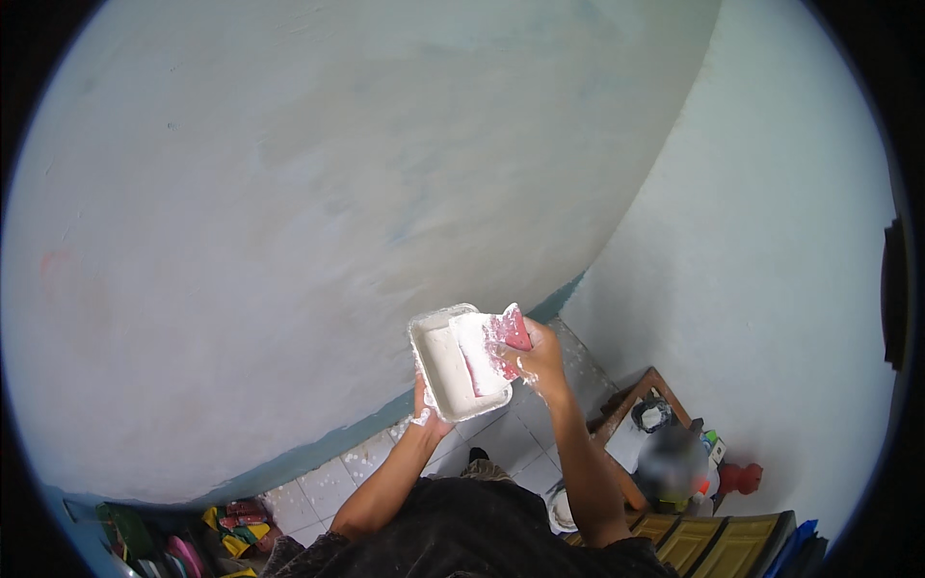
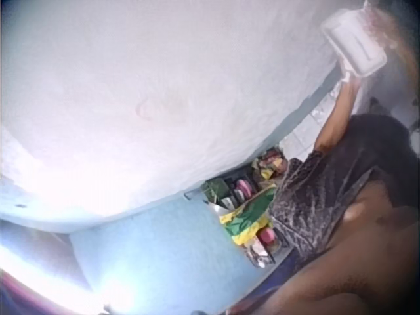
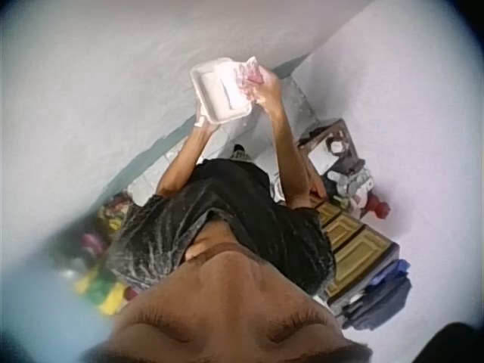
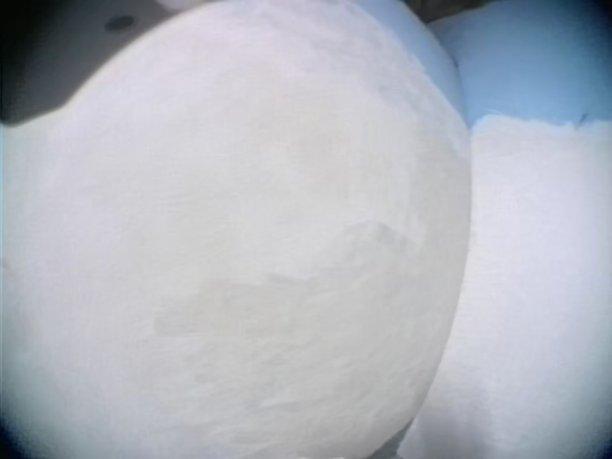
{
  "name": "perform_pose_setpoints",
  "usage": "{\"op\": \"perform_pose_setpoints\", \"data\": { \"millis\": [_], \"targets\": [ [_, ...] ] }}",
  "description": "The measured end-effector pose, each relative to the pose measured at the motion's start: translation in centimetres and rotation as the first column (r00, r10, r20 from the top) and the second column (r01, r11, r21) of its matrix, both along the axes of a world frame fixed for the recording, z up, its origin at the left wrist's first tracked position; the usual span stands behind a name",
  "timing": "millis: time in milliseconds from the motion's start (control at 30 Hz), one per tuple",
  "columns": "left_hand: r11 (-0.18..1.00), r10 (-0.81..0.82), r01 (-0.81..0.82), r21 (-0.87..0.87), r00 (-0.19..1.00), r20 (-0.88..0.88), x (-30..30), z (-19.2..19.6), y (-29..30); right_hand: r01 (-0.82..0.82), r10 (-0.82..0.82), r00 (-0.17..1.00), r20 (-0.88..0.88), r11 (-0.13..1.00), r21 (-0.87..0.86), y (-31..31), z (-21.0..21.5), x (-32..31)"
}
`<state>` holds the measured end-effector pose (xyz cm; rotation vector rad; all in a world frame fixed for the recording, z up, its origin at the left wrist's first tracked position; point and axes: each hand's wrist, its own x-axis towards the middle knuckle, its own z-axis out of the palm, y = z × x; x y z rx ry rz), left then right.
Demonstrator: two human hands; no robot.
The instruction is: The person applies white wall filler to a wall using a small putty knife and a container. They repeatedly scoop filler from the container and spread it in smooth strokes across the wall surface.
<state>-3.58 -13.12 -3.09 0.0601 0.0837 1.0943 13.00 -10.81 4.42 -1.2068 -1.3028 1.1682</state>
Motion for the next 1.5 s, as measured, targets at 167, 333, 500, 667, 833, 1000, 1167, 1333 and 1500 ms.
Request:
{"op": "perform_pose_setpoints", "data": {
  "millis": [167, 333, 500, 667, 833, 1000, 1167, 1333, 1500],
  "targets": [
    [0.997, 0.072, -0.072, 0.026, 0.997, 0.011, 0.4, -2.6, 0.4, 0.033, -0.076, 0.949, 0.305, 0.989, 0.143, -0.2, -0.8, -1.7],
    [0.994, 0.108, -0.108, -0.001, 0.994, 0.006, 0.9, -4.7, 0.8, 0.03, -0.109, 0.813, 0.573, 0.989, 0.144, -0.4, -0.1, -5.0],
    [0.994, 0.095, -0.098, -0.039, 0.992, -0.085, 0.8, -5.1, 0.8, -0.011, -0.092, 0.756, 0.648, 0.988, 0.153, 0.0, 0.0, -6.0],
    [1.0, 0.022, -0.023, -0.008, 0.99, -0.137, 0.3, -3.8, 0.8, -0.05, 0.015, 0.907, 0.421, 0.996, 0.073, 1.3, -3.2, -4.3],
    [1.0, 0.027, -0.027, 0.007, 0.99, -0.137, 0.3, -4.1, 1.2, -0.137, 0.136, 0.99, -0.022, 0.989, -0.063, 0.6, -3.4, -2.8],
    [0.999, -0.023, 0.024, -0.042, 1.0, 0.017, -0.1, -1.5, 0.9, -0.037, 0.005, 0.974, -0.226, 0.99, -0.137, -0.5, -2.4, -1.5],
    [0.999, -0.006, 0.005, 0.032, 1.0, 0.024, -0.2, 0.2, 0.2, 0.074, -0.085, 0.948, -0.308, 0.996, -0.05, -1.7, -0.5, -0.7],
    [0.998, 0.039, -0.042, 0.041, 0.997, 0.059, 0.5, -1.4, 0.4, 0.128, -0.123, 0.934, -0.334, 0.992, -0.008, -1.7, -0.6, -1.0],
    [0.998, 0.047, -0.05, 0.04, 0.997, 0.054, 0.9, -0.9, 0.4, 0.099, -0.099, 0.923, -0.371, 0.995, -0.019, -1.6, -1.0, -0.6]
  ]
}}
